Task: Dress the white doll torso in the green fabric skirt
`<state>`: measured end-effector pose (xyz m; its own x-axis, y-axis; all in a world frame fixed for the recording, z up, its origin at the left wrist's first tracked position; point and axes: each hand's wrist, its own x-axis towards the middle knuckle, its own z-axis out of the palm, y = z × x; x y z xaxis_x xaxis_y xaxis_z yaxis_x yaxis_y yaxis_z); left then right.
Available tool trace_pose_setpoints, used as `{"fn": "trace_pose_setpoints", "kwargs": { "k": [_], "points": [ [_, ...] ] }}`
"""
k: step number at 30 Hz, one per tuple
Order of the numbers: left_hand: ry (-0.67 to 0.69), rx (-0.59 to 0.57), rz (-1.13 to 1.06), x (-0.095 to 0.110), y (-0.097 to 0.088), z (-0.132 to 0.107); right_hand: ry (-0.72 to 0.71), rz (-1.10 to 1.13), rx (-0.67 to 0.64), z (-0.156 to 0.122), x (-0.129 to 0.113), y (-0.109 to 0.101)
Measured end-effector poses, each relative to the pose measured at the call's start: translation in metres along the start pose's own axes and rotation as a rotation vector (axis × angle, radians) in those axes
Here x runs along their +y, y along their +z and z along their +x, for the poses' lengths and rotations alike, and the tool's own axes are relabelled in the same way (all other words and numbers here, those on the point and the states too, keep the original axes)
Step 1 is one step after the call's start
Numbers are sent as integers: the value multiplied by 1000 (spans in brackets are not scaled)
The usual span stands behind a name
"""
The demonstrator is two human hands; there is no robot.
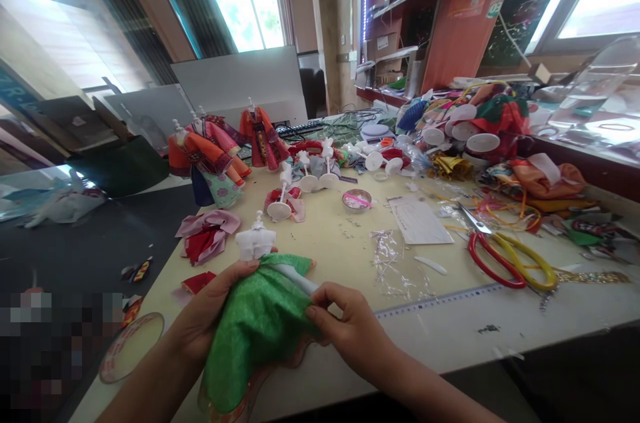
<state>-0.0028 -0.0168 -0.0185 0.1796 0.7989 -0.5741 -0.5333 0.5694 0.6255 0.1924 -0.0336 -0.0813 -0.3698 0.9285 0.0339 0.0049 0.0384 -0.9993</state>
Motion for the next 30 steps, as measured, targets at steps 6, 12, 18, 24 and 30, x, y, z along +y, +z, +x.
{"fn": "trace_pose_setpoints", "kwargs": {
  "k": [6,12,18,24,30],
  "points": [
    [-22,29,1,-2,0,2,-33,-62,24,-8,-1,6],
    [-43,33,7,-2,-2,5,-35,-165,-13,-10,-2,6],
    [-44,16,2,0,-1,1,-325,-442,170,-1,-5,-11],
    [-53,35,0,1,3,-1,-581,-721,238,30,-3,-12],
    [-49,-8,-26,0,6,0,-655,-902,142,47,-10,1]
  ]
}}
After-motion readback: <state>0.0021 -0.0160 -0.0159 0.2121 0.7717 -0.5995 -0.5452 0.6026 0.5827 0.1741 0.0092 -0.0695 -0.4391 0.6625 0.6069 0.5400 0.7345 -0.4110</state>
